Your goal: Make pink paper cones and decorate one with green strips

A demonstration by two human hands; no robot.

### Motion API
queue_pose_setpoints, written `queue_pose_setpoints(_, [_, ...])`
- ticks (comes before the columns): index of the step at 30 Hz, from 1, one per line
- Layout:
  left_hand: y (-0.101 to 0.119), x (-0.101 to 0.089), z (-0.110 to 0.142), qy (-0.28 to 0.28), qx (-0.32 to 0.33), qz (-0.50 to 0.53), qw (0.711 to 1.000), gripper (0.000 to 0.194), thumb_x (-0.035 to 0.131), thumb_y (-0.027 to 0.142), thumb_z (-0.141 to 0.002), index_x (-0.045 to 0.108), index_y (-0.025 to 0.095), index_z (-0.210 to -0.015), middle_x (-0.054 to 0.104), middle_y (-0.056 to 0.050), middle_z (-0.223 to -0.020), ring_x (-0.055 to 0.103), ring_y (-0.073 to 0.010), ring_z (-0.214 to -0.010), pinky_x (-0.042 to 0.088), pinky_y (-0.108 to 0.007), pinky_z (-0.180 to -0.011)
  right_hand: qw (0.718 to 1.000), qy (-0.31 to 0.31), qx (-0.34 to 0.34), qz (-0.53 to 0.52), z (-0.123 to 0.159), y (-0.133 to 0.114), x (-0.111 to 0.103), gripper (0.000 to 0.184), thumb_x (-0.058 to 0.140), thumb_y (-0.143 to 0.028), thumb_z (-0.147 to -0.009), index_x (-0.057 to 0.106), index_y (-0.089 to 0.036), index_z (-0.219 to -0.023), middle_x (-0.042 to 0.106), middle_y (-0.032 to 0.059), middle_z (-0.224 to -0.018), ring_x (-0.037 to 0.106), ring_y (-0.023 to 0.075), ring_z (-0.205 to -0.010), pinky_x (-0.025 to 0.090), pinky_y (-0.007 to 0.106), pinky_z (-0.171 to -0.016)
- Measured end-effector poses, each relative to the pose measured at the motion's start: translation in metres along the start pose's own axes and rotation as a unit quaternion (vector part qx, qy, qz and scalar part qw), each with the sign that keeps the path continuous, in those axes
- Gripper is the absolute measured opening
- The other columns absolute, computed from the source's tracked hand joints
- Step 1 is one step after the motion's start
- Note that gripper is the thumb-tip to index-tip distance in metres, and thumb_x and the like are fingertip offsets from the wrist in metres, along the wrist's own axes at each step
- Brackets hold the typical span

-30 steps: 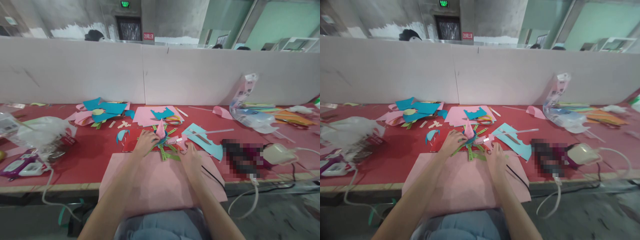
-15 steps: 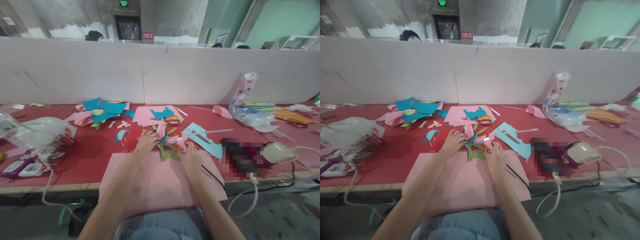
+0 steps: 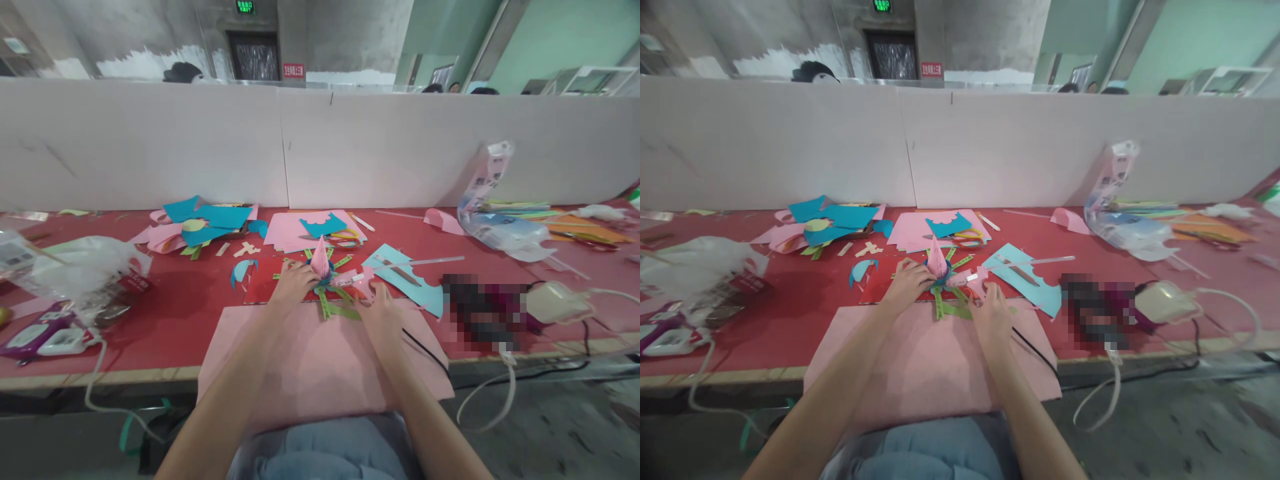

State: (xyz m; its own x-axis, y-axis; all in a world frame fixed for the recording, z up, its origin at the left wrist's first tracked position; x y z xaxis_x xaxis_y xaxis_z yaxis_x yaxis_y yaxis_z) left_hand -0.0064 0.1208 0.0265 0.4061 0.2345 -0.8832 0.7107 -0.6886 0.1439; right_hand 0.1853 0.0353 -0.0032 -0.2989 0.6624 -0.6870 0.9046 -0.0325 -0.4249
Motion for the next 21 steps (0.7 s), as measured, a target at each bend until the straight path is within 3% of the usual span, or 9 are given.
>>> queue_pose_setpoints(16, [-0.009,0.013,0.002,0.01,0.003,-0.005,1.0,0.017,0.049,0.028,-0.085,0.065,0.025,-0.082,0.065,0.002,-0.085,0.05,-0.0153,-0.087,0.02,-0.039,-0.092,1.0,0.001,0.008,-0.001,-0.001,-0.002,-0.003,0.029,0.053,-0.032,-0.074,0.05,-0.018,-0.099,0.063,0.0096,-0.094,0.059,0.0233,-0.084,0.041,0.029,-0.062])
queue_pose_setpoints(21, [-0.006,0.009,0.002,0.013,-0.002,-0.009,1.0,0.017,0.049,0.029,-0.086,0.065,0.026,-0.082,0.065,0.003,-0.085,0.049,-0.0149,-0.088,0.02,-0.039,-0.091,1.0,-0.004,0.016,-0.001,-0.001,-0.002,-0.003,0.028,0.053,-0.032,-0.075,0.05,-0.018,-0.099,0.063,0.0095,-0.094,0.059,0.0228,-0.085,0.04,0.029,-0.062])
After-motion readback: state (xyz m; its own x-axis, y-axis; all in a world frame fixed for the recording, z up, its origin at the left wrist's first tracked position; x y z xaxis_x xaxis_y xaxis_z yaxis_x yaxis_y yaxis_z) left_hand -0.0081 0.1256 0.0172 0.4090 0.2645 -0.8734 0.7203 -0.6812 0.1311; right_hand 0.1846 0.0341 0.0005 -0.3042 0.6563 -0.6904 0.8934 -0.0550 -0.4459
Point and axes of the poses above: each hand's wrist, its own z-axis away from the middle knuckle, its own x-axis out of the palm, y = z × x, the point moved 3 cm from there along -z, towards the middle knuckle
